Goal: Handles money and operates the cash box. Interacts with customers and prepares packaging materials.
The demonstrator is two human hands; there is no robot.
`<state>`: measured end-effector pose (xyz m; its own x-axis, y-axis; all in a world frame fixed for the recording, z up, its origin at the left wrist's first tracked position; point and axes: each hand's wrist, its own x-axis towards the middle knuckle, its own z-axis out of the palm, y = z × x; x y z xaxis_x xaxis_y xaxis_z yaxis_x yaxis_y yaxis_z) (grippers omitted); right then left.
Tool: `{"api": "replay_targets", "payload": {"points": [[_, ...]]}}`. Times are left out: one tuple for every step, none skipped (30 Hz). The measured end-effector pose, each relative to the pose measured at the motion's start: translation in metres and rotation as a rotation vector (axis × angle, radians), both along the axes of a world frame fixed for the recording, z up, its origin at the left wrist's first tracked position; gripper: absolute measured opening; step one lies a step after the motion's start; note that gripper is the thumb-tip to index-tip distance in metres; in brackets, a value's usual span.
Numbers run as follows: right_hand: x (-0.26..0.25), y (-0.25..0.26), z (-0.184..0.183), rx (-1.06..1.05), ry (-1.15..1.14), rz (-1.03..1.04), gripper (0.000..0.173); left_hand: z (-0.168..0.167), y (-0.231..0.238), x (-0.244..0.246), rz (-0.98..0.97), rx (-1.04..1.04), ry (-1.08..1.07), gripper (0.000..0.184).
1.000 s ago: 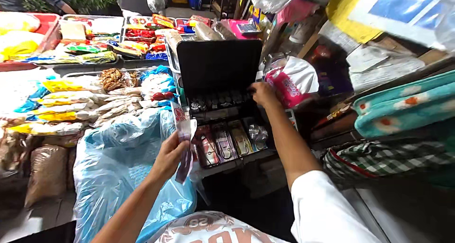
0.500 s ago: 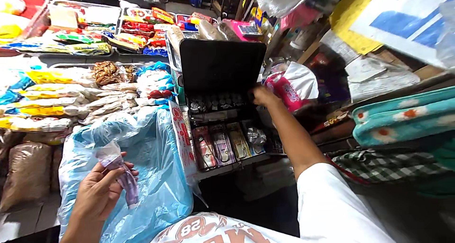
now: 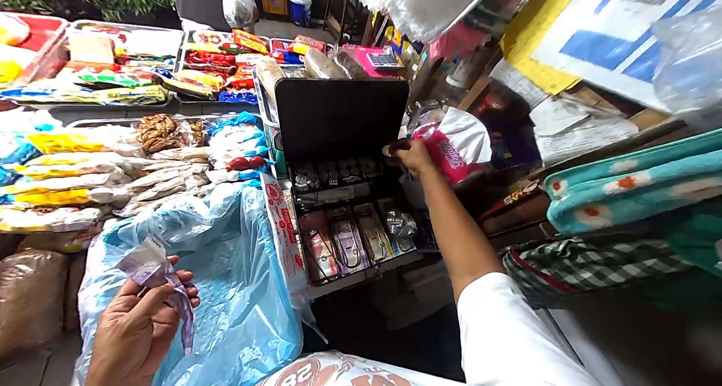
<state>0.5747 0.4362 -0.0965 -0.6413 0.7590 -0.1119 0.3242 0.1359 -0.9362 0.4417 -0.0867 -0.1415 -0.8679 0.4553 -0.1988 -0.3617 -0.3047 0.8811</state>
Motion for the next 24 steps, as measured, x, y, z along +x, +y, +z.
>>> {"api": "replay_targets", "payload": {"points": [[-0.001, -0.002, -0.002, -0.023, 0.010, -0.033, 0.029, 0.000, -0.001, 0.000, -0.003, 0.007, -0.001, 0.035], [-0.002, -0.002, -0.003, -0.058, 0.029, -0.068, 0.029, -0.001, -0.002, 0.000, -0.006, 0.017, -0.003, 0.035], [-0.003, -0.004, -0.004, -0.109, 0.057, -0.103, 0.029, -0.001, -0.004, 0.000, -0.010, 0.026, -0.007, 0.035], [-0.003, -0.005, -0.003, -0.172, 0.089, -0.136, 0.029, -0.002, -0.005, -0.001, -0.013, 0.033, -0.012, 0.035], [-0.004, -0.005, -0.002, -0.237, 0.120, -0.163, 0.030, -0.002, -0.007, -0.002, -0.013, 0.031, -0.016, 0.035], [-0.004, -0.006, 0.000, -0.303, 0.151, -0.184, 0.029, -0.003, -0.007, -0.003, -0.012, 0.023, -0.017, 0.035], [-0.004, -0.006, 0.003, -0.369, 0.184, -0.197, 0.028, -0.003, -0.008, -0.003, -0.006, 0.015, -0.016, 0.035], [-0.002, -0.007, 0.005, -0.427, 0.217, -0.205, 0.026, -0.003, -0.009, -0.003, -0.001, 0.012, -0.014, 0.035], [-0.001, -0.007, 0.008, -0.466, 0.247, -0.217, 0.022, -0.003, -0.010, -0.003, 0.002, 0.012, -0.013, 0.035], [-0.001, -0.008, 0.009, -0.485, 0.273, -0.231, 0.019, -0.002, -0.011, -0.003, 0.007, 0.010, -0.015, 0.035], [0.000, -0.007, 0.008, -0.485, 0.295, -0.240, 0.020, -0.002, -0.012, -0.002, 0.011, 0.004, -0.014, 0.036], [0.000, -0.006, 0.007, -0.460, 0.303, -0.251, 0.022, -0.001, -0.012, -0.002, 0.014, -0.003, -0.013, 0.036], [-0.001, -0.005, 0.005, -0.427, 0.302, -0.266, 0.023, 0.000, -0.012, -0.001, 0.020, -0.009, -0.012, 0.036], [-0.001, -0.005, 0.005, -0.405, 0.306, -0.284, 0.023, 0.000, -0.012, -0.001, 0.025, -0.012, -0.012, 0.036], [-0.001, -0.005, 0.005, -0.399, 0.320, -0.300, 0.024, 0.000, -0.013, 0.000, 0.028, -0.012, -0.012, 0.036], [-0.001, -0.007, 0.005, -0.409, 0.338, -0.317, 0.025, 0.000, -0.014, 0.000, 0.030, -0.015, -0.010, 0.036], [-0.001, -0.008, 0.006, -0.424, 0.356, -0.333, 0.026, 0.000, -0.014, 0.000, 0.034, -0.014, -0.011, 0.036], [-0.001, -0.008, 0.006, -0.437, 0.372, -0.343, 0.027, 0.000, -0.014, 0.000, 0.035, -0.015, -0.014, 0.036], [-0.001, -0.009, 0.006, -0.462, 0.390, -0.347, 0.026, 0.000, -0.014, 0.001, 0.035, -0.016, -0.016, 0.036], [-0.001, -0.009, 0.006, -0.506, 0.406, -0.346, 0.024, -0.001, -0.015, 0.002, 0.035, -0.016, -0.019, 0.036], [-0.001, -0.011, 0.006, -0.559, 0.411, -0.346, 0.021, -0.002, -0.015, 0.003, 0.037, -0.013, -0.020, 0.036], [-0.001, -0.012, 0.006, -0.603, 0.411, -0.354, 0.022, -0.003, -0.014, 0.004, 0.037, -0.011, -0.021, 0.036], [-0.002, -0.013, 0.006, -0.641, 0.410, -0.356, 0.025, -0.004, -0.014, 0.005, 0.035, -0.012, -0.022, 0.036], [-0.001, -0.015, 0.006, -0.665, 0.401, -0.344, 0.025, -0.005, -0.014, 0.006, 0.035, -0.016, -0.026, 0.036]]}}
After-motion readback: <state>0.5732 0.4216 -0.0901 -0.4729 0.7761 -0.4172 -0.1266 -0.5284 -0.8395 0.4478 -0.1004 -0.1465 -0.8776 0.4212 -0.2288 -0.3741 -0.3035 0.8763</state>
